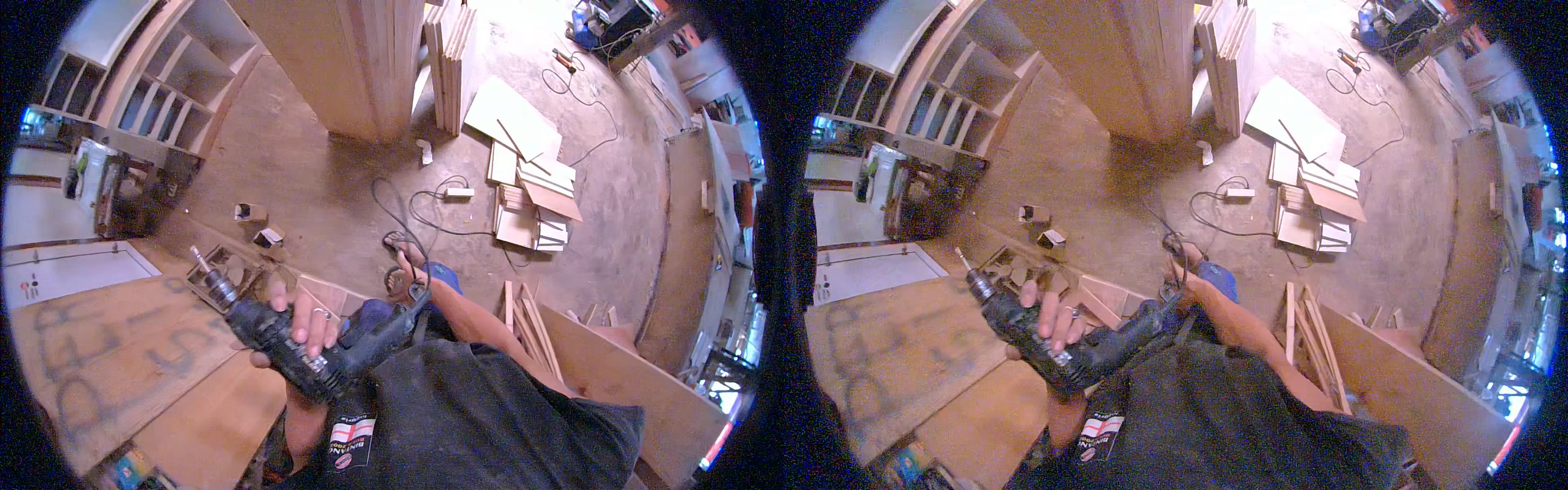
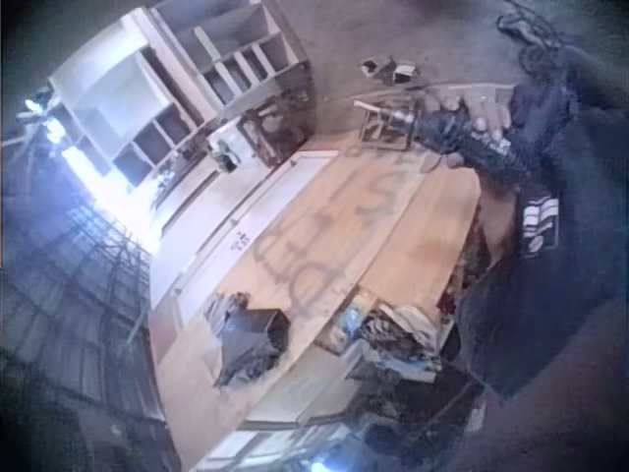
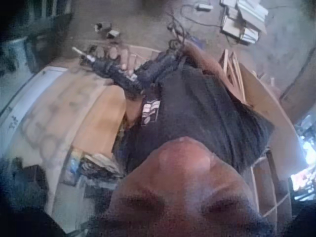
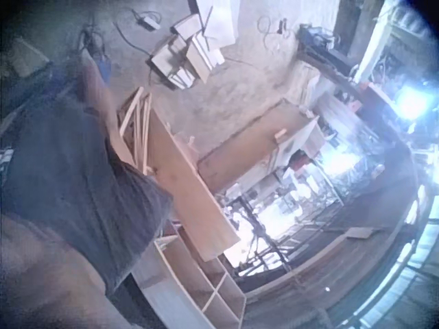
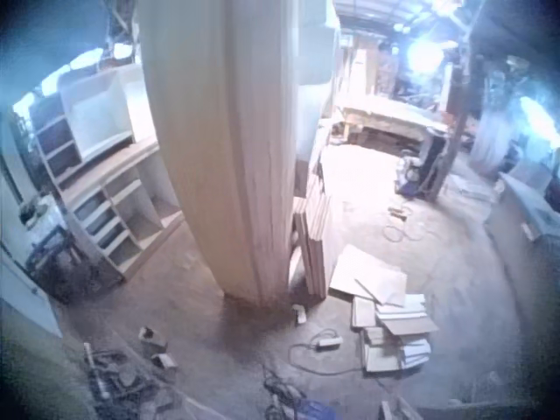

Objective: The person prepares a power drill by plugging it into a power strip, gathers a metal hinge and several screws from a workbench, aligns the hinge against the edge of a wooden panel, and uses the drill to drive screws into the mounting holes to secure it.

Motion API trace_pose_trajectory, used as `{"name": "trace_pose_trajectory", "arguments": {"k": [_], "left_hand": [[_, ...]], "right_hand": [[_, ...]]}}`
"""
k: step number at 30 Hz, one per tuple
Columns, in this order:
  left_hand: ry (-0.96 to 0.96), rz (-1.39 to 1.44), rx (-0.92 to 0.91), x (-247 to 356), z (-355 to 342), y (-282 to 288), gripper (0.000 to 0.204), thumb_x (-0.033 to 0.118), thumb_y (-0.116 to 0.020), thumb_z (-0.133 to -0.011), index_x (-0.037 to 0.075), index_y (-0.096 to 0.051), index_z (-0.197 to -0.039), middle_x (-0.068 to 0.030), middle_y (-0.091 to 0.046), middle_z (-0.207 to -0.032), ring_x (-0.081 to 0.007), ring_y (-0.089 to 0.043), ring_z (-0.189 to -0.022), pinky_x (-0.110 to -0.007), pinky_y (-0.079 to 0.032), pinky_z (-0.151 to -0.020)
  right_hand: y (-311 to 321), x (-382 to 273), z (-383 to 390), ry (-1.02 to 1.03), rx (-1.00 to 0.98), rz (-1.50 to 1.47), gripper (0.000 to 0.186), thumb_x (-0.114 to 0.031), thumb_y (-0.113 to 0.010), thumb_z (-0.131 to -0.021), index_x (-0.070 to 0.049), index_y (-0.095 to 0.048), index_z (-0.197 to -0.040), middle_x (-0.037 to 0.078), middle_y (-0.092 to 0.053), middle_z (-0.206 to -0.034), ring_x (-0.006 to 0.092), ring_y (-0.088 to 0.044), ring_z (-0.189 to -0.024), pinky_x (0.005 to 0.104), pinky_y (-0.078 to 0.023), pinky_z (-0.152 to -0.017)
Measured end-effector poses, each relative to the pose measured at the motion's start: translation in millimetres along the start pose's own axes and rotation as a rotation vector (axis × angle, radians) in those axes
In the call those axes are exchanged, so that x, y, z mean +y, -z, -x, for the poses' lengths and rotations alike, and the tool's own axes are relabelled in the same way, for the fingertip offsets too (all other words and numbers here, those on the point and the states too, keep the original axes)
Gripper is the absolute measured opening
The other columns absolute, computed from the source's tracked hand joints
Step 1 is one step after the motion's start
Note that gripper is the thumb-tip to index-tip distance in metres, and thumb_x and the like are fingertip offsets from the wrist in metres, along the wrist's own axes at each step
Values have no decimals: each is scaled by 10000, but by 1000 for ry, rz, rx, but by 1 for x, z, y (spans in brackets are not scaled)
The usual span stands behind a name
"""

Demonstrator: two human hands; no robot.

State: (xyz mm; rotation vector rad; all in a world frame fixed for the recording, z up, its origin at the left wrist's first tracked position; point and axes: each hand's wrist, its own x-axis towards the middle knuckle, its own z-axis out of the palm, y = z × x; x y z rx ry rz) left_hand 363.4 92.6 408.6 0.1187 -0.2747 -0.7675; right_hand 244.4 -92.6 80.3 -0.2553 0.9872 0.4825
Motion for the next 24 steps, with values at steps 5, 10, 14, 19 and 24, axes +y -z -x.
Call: {"name": "trace_pose_trajectory", "arguments": {"k": [5, 10, 14, 19, 24], "left_hand": [[35, 105, -184, 42, 23, -31, 663, 224, -868, -828, 83, -452, -1324, -117, -602, -1006, -266, -668, -793, -407, -494, -792], [11, -21, -160, 51, 41, -49, 743, 222, -868, -783, 51, -430, -1358, -150, -597, -1066, -272, -676, -785, -403, -514, -772], [-27, -131, -116, 55, 44, -59, 808, 221, -869, -748, 24, -413, -1386, -177, -594, -1114, -277, -682, -779, -399, -529, -755], [-66, -223, -55, 62, 41, -42, 890, 220, -869, -703, -8, -392, -1420, -210, -589, -1175, -283, -690, -771, -395, -548, -735], [-150, -493, 129, 75, 43, -32, 973, 218, -870, -659, -41, -371, -1454, -244, -584, -1235, -290, -698, -763, -390, -567, -714]], "right_hand": [[-43, 2, -32, 109, -29, -202, 644, -646, -518, -1000, -76, -526, -1301, 113, -629, -1011, 246, -590, -748, 393, -491, -685], [-48, 2, -45, 184, 26, -253, 553, -609, -547, -1002, -93, -562, -1203, 70, -595, -917, 212, -539, -671, 368, -450, -611], [-4, -29, -48, 321, 92, -255, 487, -579, -570, -1004, -107, -590, -1125, 36, -568, -841, 185, -498, -610, 347, -417, -552], [206, -146, 77, 758, 408, -305, 418, -542, -599, -1005, -125, -626, -1026, -7, -534, -746, 151, -446, -533, 321, -376, -477], [224, -193, 291, 1004, 294, -129, 343, -400, -585, -1034, -68, -639, -1100, -56, -449, -642, 90, -378, -476, 259, -314, -433]]}}
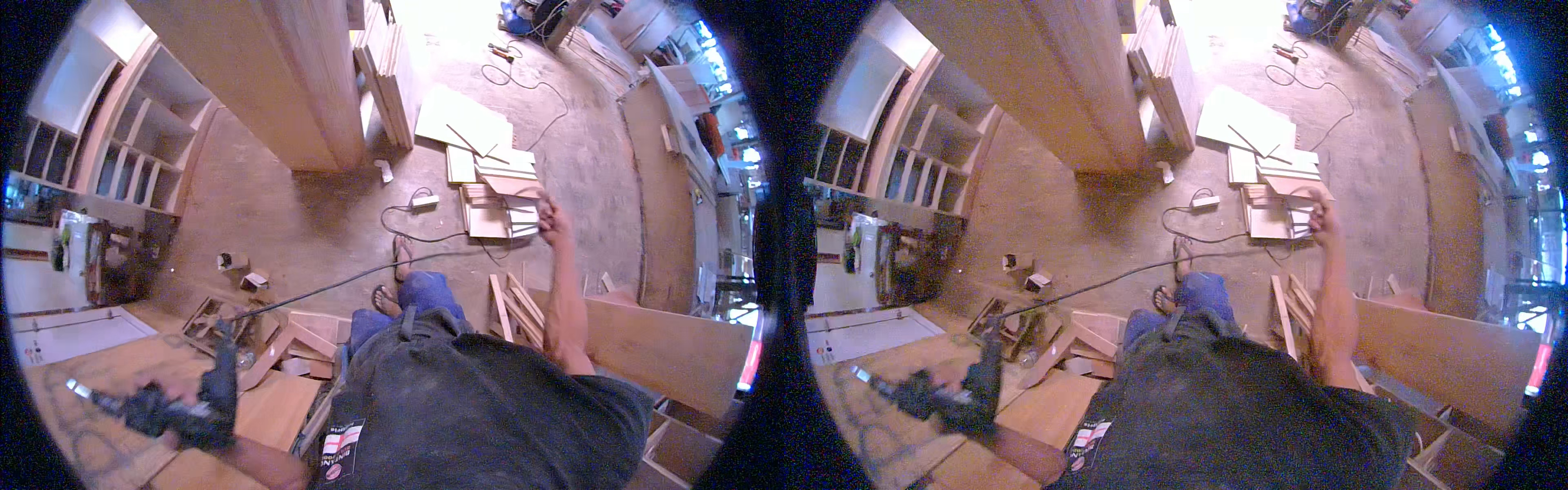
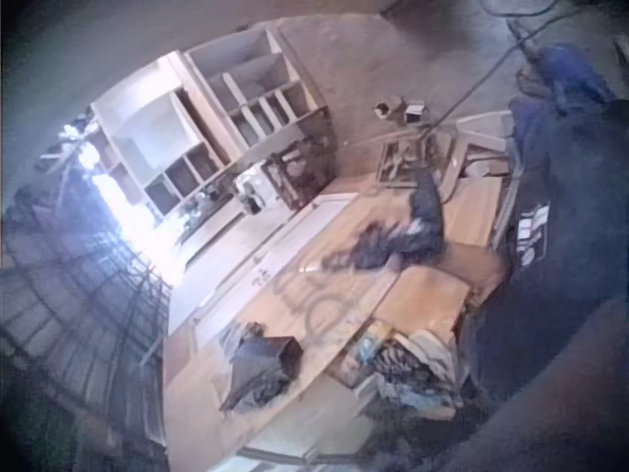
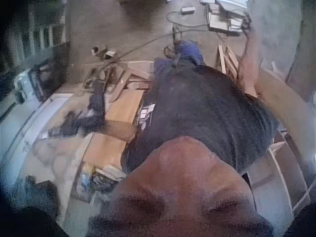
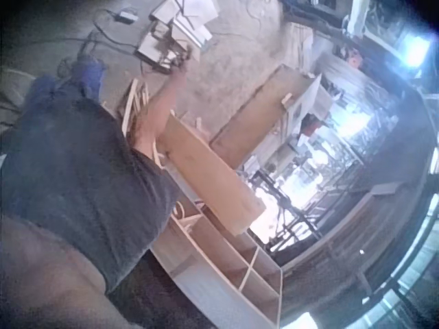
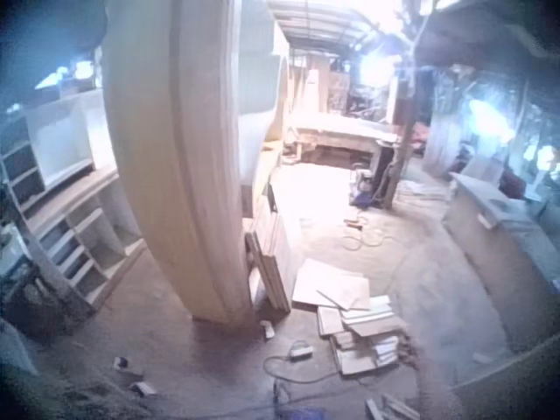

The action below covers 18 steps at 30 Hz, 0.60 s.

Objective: The person prepares a power drill by plugging it into a power strip, gathers a metal hinge and several screws from a workbench, aligns the hinge against the edge of a wooden panel, and uses the drill to drive screws into the mounting holes to secure it.

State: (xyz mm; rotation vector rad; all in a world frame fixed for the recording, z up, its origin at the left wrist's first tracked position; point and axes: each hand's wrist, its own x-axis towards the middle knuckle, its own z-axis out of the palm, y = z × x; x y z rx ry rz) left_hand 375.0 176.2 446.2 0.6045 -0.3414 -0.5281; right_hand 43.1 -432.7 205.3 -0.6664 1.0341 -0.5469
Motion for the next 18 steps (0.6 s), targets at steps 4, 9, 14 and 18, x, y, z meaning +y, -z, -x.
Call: {"name": "trace_pose_trajectory", "arguments": {"k": [4, 9, 14, 18], "left_hand": [[97, -145, 30, -39, -35, -2, 1040, 217, -870, -624, -67, -354, -1481, -270, -580, -1284, -295, -705, -756, -387, -583, -698], [363, -118, -245, -133, -67, -50, 1146, 234, -876, -588, -98, -310, -1528, -317, -558, -1378, -290, -710, -741, -374, -598, -687], [716, -275, -766, -189, -97, -58, 1232, 217, -886, -592, -94, -234, -1589, -270, -626, -1309, -230, -721, -743, -335, -583, -681], [876, -361, -806, -211, -101, -57, 1251, 230, -883, -596, -98, -209, -1597, -236, -699, -1190, -223, -723, -733, -337, -572, -665]], "right_hand": [[-84, -96, 190, 181, -147, 604, 415, -310, -562, -1056, 34, -611, -1282, -87, -375, -621, 54, -326, -480, 238, -269, -450], [-190, -21, 275, 340, -775, 1046, 332, -197, -568, -1052, 28, -679, -1270, 64, -723, -981, 133, -615, -851, 283, -536, -802], [-236, 19, 281, 221, -603, 882, 337, -222, -556, -1067, 38, -664, -1252, 91, -737, -984, 186, -655, -881, 352, -525, -826], [-181, 27, 237, 434, -341, 932, 320, -231, -545, -1064, 33, -693, -1168, 109, -738, -979, 198, -675, -895, 354, -526, -816]]}}
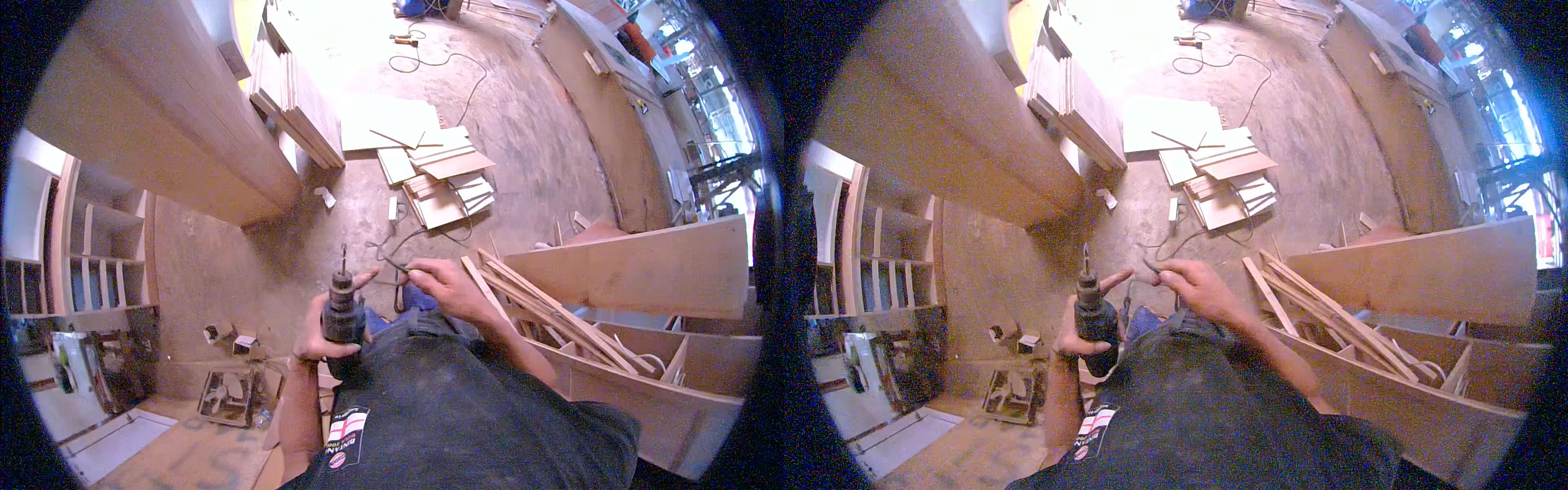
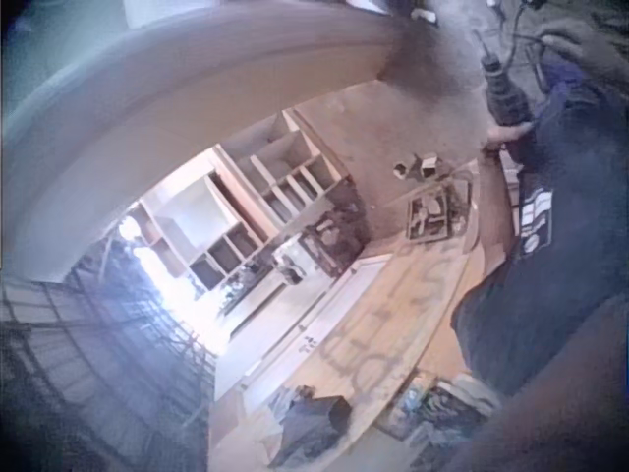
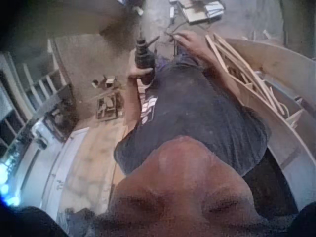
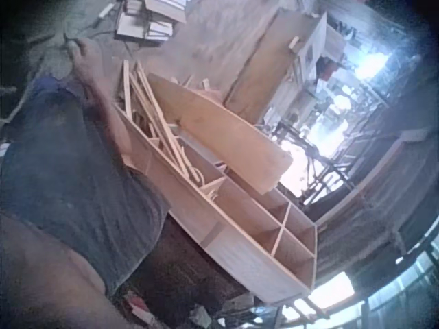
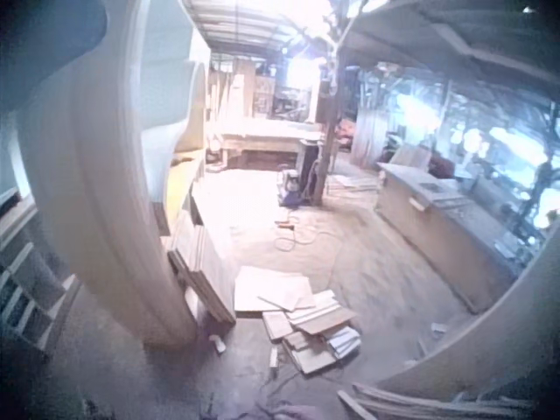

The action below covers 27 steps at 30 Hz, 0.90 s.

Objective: The person prepares a power drill by plugging it into a power strip, gathers a metal hinge and several screws from a workbench, aligns the hinge against the edge of a wooden panel, and uses the drill to drive screws into the mounting holes to secure it.

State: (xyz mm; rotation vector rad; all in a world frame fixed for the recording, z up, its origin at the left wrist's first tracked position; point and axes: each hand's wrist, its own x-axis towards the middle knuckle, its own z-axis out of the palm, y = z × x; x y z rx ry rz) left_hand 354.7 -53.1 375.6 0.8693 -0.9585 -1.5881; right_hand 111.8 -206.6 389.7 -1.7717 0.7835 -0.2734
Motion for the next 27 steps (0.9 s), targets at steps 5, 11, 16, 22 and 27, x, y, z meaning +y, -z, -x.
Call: {"name": "trace_pose_trajectory", "arguments": {"k": [5, 11, 16, 22, 27], "left_hand": [[117, 6, 88, -8, -28, 3, 1218, 270, -881, -609, -88, -251, -1588, -188, -701, -1187, -218, -716, -733, -347, -581, -717], [109, 137, 298, -11, -37, -3, 784, 156, -869, -591, -51, -559, -1282, -144, -667, -1033, -302, -730, -839, -407, -600, -809], [44, 220, 455, -1, -44, 20, 786, 102, -854, -615, 22, -467, -1294, -151, -591, -1122, -320, -700, -876, -477, -622, -778], [78, 212, 489, 10, -51, 79, 795, 106, -859, -601, 28, -479, -1295, -143, -609, -1104, -311, -713, -873, -461, -623, -766], [173, 242, 449, -8, -35, 136, 796, 76, -861, -603, 19, -491, -1304, -137, -626, -1090, -301, -723, -829, -452, -622, -755]], "right_hand": [[13, -11, -2, 78, -232, -89, 298, -230, -552, -1059, 10, -700, -1154, 168, -737, -1010, 270, -710, -950, 372, -528, -852], [28, -24, -46, 183, -149, -202, 240, -170, -588, -1035, 5, -694, -1162, 152, -736, -996, 264, -706, -921, 364, -529, -835], [57, 17, -82, -6, -74, -284, 315, -186, -604, -1035, -42, -638, -1313, 105, -709, -1121, 197, -674, -1041, 349, -518, -977], [76, 334, -52, -468, 606, 227, 442, -324, -645, -978, 3, -673, -1274, 212, -714, -1223, 310, -712, -1067, 399, -534, -951], [41, 424, 116, -932, 409, 298, 374, -299, -606, -958, 41, -732, -1050, 151, -702, -792, 253, -683, -745, 438, -521, -699]]}}
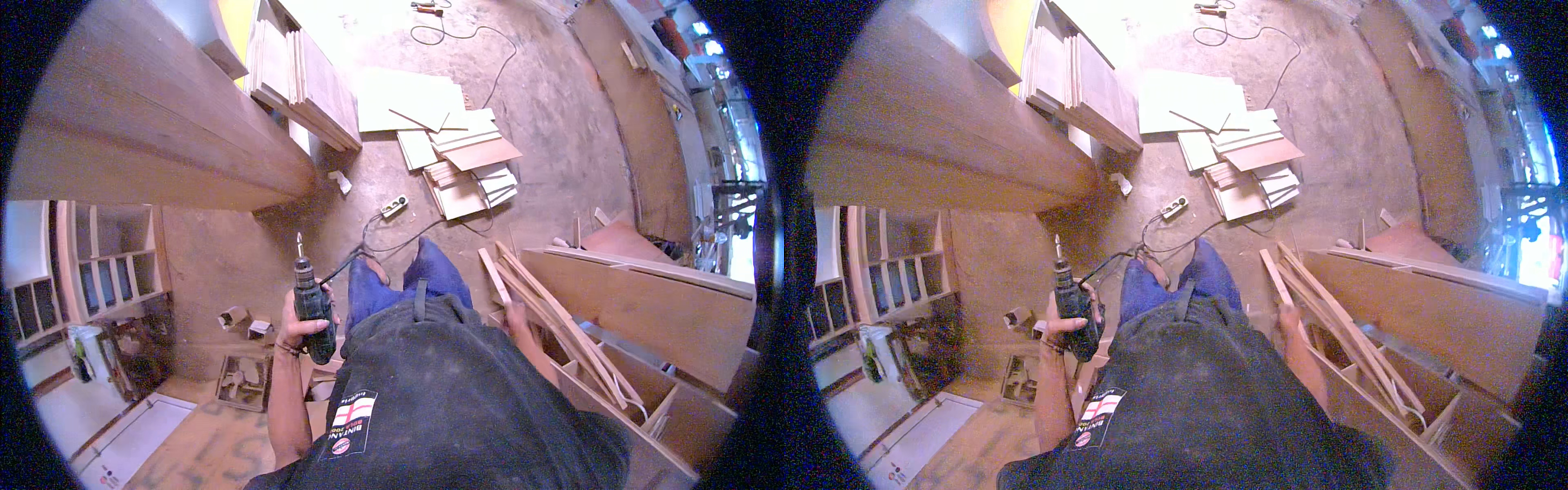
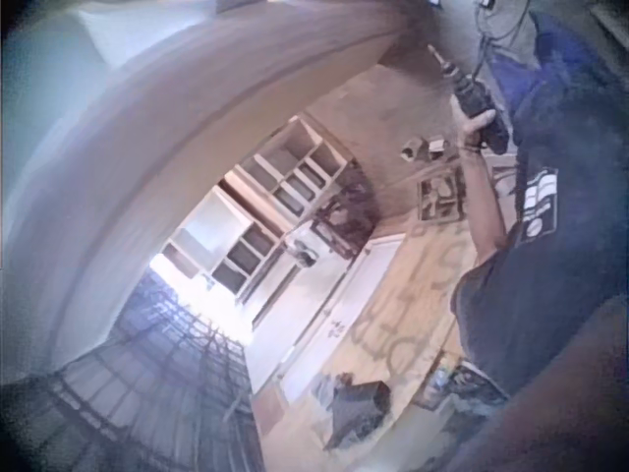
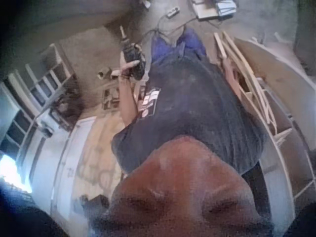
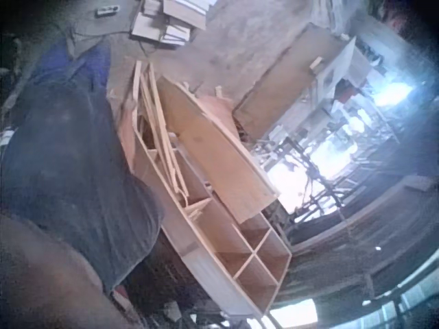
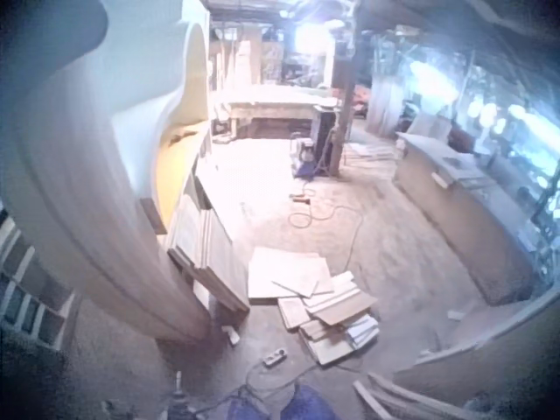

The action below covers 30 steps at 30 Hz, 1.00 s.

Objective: The person prepares a power drill by plugging it into a power strip, gathers a metal hinge and several screws from a workbench, aligns the hinge against the edge of a wooden panel, and uses the drill to drive screws into the mounting holes to secure it.

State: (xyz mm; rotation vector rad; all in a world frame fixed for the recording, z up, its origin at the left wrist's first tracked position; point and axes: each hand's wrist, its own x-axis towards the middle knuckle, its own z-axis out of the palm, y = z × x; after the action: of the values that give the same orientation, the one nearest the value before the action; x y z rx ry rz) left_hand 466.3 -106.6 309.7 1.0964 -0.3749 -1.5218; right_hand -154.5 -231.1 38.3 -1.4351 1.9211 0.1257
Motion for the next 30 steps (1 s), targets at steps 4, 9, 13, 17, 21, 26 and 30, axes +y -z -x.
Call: {"name": "trace_pose_trajectory", "arguments": {"k": [4, 9, 13, 17, 21, 26, 30], "left_hand": [[42, 36, 74, -12, 5, 22, 728, 96, -859, -610, -5, -526, -1250, -135, -655, -980, -303, -726, -788, -440, -619, -757], [26, 118, 77, -13, 7, 35, 707, 100, -857, -617, -17, -542, -1238, -122, -643, -1049, -292, -735, -803, -444, -624, -764], [34, 118, 166, 8, 0, 17, 703, 120, -852, -618, -29, -540, -1231, -123, -648, -1039, -293, -738, -799, -438, -624, -767], [48, 105, 189, 14, -3, 12, 682, 103, -844, -617, -16, -541, -1217, -123, -653, -1027, -297, -740, -799, -443, -626, -774], [99, 140, 221, 24, 5, 3, 704, 85, -852, -610, -12, -532, -1229, -139, -652, -1025, -307, -742, -814, -469, -625, -783], [87, 427, 88, 45, 29, -23, 728, 45, -828, -617, -9, -510, -1270, -169, -595, -1079, -367, -719, -861, -513, -612, -815], [-20, 514, 132, 81, 47, -58, 651, 45, -831, -573, 12, -494, -1129, -182, -526, -1056, -414, -698, -832, -535, -610, -763]], "right_hand": [[-24, 53, 53, 123, -123, 143, 362, -305, -631, -965, 13, -731, -1104, 149, -711, -810, 221, -702, -760, 408, -543, -722], [-52, -36, 30, 153, -144, 100, 374, -312, -637, -970, 0, -712, -1162, 143, -712, -835, 221, -706, -761, 398, -554, -710], [-59, -117, -16, 203, -65, -24, 389, -317, -642, -974, -11, -697, -1209, 137, -713, -855, 221, -709, -761, 391, -563, -700], [-16, -245, -76, 77, -237, -253, 462, -341, -640, -998, -48, -596, -1353, 112, -706, -1012, 183, -700, -725, 315, -557, -588], [-14, -349, -104, 186, -421, -316, 467, -380, -637, -1010, -44, -606, -1334, 139, -703, -1064, 196, -708, -806, 327, -574, -656], [-125, -392, -98, 11, -967, -331, 689, -556, -637, -988, -11, -547, -1400, 160, -684, -1118, 270, -715, -888, 409, -604, -720], [-175, -457, -36, -477, -1146, -463, 780, -604, -615, -983, 3, -434, -1439, 315, -614, -1247, 477, -647, -1113, 561, -584, -861]]}}
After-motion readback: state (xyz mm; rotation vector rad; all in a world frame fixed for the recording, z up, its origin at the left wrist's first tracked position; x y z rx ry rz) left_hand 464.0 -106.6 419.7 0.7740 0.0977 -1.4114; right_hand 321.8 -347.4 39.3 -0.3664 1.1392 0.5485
